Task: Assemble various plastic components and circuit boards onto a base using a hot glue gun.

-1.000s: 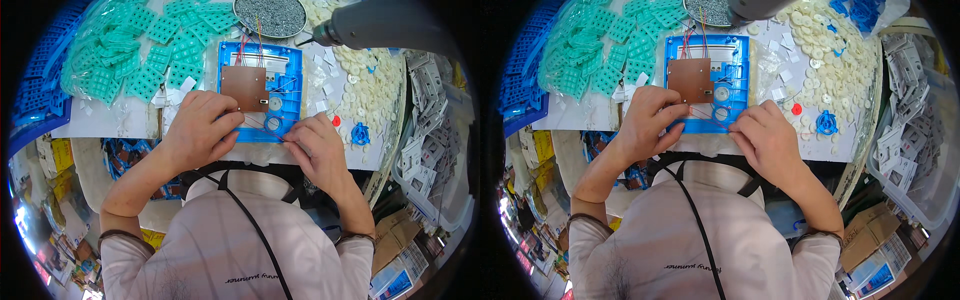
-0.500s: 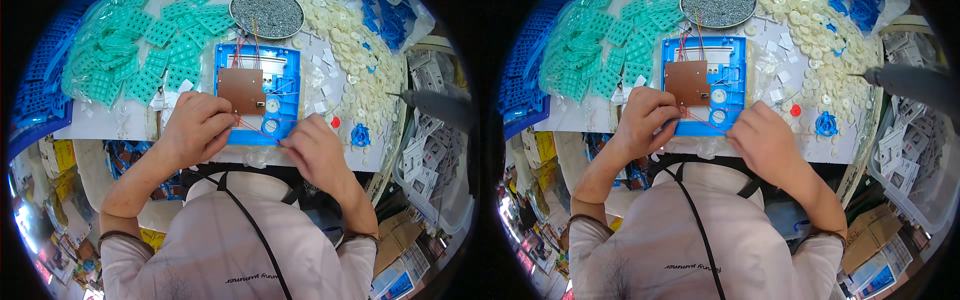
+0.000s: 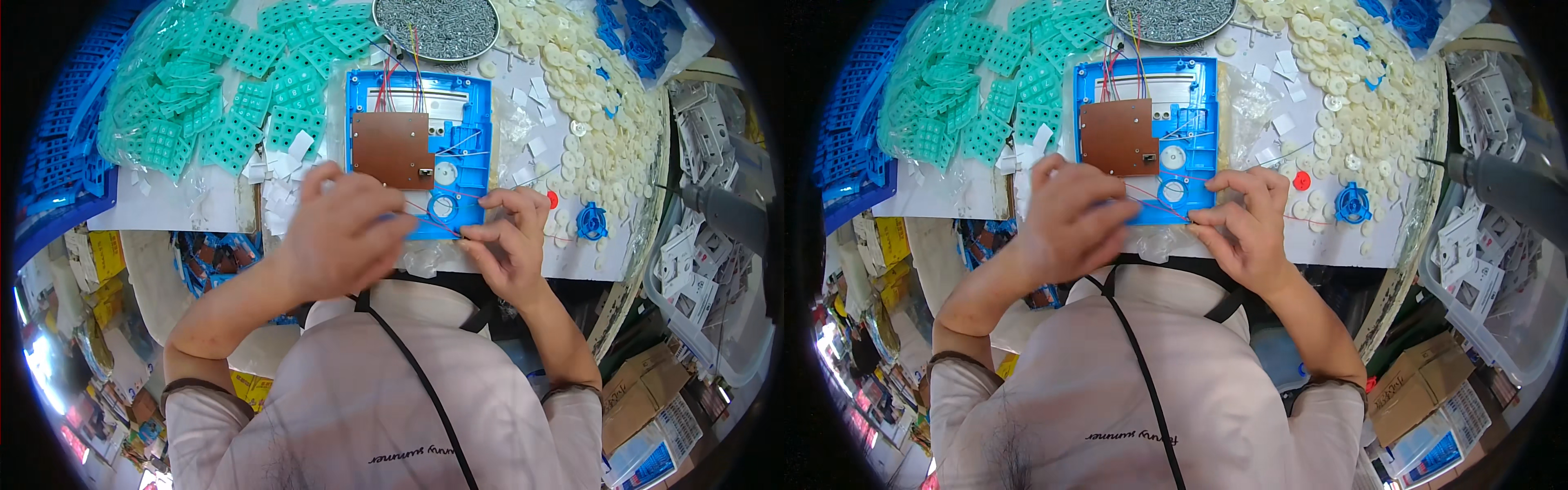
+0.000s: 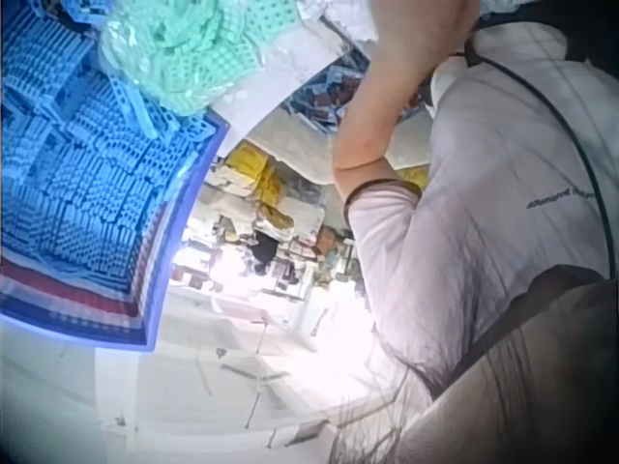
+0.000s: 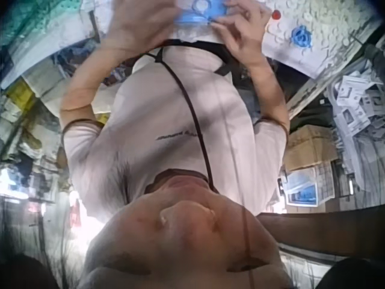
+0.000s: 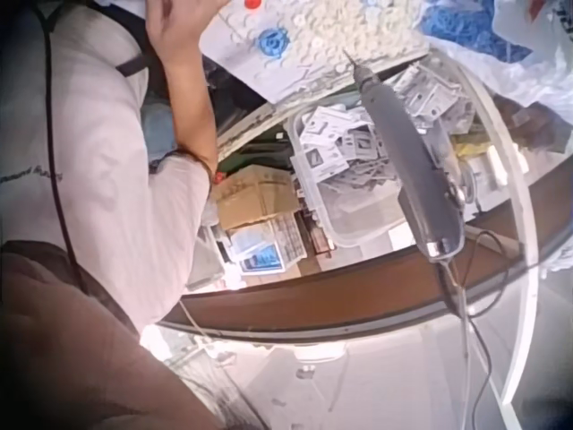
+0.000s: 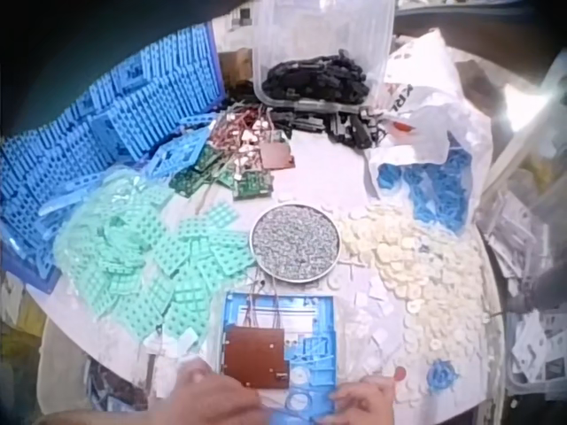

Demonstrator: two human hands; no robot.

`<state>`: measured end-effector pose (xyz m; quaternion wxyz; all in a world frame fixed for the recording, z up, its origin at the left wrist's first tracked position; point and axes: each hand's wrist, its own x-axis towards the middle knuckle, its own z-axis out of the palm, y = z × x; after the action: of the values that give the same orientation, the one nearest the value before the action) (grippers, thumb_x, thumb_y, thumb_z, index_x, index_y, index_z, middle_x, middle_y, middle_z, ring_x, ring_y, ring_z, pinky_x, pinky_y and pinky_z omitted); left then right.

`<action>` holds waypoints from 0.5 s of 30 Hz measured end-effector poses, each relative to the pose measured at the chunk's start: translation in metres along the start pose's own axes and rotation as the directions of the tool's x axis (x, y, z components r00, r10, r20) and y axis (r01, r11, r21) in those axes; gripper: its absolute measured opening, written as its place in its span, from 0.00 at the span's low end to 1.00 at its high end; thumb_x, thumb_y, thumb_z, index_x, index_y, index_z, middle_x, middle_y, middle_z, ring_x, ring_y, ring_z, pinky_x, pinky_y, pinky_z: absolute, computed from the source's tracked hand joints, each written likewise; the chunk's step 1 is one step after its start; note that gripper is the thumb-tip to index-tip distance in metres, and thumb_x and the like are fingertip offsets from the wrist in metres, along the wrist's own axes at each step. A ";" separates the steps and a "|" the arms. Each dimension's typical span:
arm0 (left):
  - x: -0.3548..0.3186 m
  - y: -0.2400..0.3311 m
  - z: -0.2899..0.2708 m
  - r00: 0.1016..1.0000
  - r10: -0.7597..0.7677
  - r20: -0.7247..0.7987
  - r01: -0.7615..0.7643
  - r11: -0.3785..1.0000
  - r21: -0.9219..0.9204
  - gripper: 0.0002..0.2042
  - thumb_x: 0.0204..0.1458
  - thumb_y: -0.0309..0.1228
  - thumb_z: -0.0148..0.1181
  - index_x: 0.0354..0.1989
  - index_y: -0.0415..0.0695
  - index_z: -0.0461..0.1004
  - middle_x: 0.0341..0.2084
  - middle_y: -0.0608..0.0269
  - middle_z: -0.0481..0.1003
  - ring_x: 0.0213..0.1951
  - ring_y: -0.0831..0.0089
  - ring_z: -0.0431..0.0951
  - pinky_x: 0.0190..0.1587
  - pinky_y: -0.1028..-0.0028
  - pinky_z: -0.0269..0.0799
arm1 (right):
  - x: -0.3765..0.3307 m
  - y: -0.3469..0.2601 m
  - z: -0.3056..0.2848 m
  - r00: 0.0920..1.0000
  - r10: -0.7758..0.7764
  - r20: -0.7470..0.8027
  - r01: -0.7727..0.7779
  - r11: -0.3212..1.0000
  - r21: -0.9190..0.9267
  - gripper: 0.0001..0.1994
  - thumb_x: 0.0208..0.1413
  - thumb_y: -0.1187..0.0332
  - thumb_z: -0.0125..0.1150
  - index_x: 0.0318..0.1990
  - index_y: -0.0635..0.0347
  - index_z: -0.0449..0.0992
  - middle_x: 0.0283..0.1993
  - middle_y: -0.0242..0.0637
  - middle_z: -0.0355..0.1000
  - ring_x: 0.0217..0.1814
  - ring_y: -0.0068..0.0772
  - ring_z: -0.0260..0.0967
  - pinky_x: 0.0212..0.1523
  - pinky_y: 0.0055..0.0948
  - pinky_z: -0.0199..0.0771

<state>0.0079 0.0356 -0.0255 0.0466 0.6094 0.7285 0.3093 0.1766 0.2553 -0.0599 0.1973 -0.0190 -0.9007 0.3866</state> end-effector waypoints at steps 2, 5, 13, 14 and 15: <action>0.003 0.016 0.014 0.997 0.073 0.013 -0.073 0.997 -0.028 0.21 0.44 0.32 0.70 0.50 0.50 0.78 0.48 0.67 0.76 0.47 0.68 0.76 0.56 0.53 0.58 | 0.003 0.001 -0.001 1.000 -0.015 -0.004 0.016 1.000 0.012 0.11 0.42 0.71 0.78 0.35 0.51 0.83 0.50 0.33 0.73 0.50 0.42 0.60 0.53 0.39 0.60; 0.006 0.022 0.024 0.991 0.081 0.109 -0.079 0.997 -0.020 0.25 0.46 0.38 0.70 0.55 0.51 0.78 0.51 0.70 0.75 0.49 0.70 0.75 0.59 0.50 0.55 | 0.005 -0.002 -0.005 0.999 0.024 0.025 -0.024 1.000 0.015 0.11 0.43 0.70 0.78 0.36 0.51 0.84 0.45 0.33 0.73 0.49 0.40 0.61 0.49 0.35 0.61; 0.007 0.023 0.023 0.976 0.105 0.190 -0.118 0.991 0.057 0.28 0.45 0.40 0.71 0.58 0.50 0.78 0.52 0.73 0.74 0.50 0.73 0.74 0.63 0.47 0.51 | 0.016 -0.010 -0.028 0.910 0.304 0.282 -0.367 0.907 0.207 0.06 0.50 0.75 0.71 0.37 0.59 0.85 0.27 0.33 0.70 0.29 0.31 0.66 0.33 0.30 0.65; 0.007 0.023 0.023 0.975 0.107 0.195 -0.121 0.991 0.061 0.28 0.45 0.40 0.71 0.57 0.50 0.78 0.52 0.73 0.74 0.49 0.73 0.74 0.63 0.47 0.51 | 0.019 -0.012 -0.027 0.893 0.341 0.293 -0.413 0.880 0.235 0.06 0.50 0.76 0.70 0.37 0.60 0.85 0.25 0.33 0.70 0.27 0.31 0.66 0.31 0.30 0.65; 0.008 0.023 0.023 0.976 0.113 0.188 -0.127 0.990 0.064 0.27 0.44 0.40 0.71 0.57 0.50 0.78 0.52 0.73 0.74 0.49 0.73 0.74 0.63 0.47 0.51 | 0.021 -0.015 -0.026 0.893 0.347 0.287 -0.419 0.874 0.246 0.06 0.52 0.76 0.68 0.37 0.62 0.84 0.22 0.35 0.69 0.25 0.31 0.66 0.30 0.30 0.66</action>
<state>0.0364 0.0533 -0.0302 0.0720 0.6795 0.6942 0.2263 0.1682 0.2667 -0.0263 0.0092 -0.1222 -0.8260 0.5502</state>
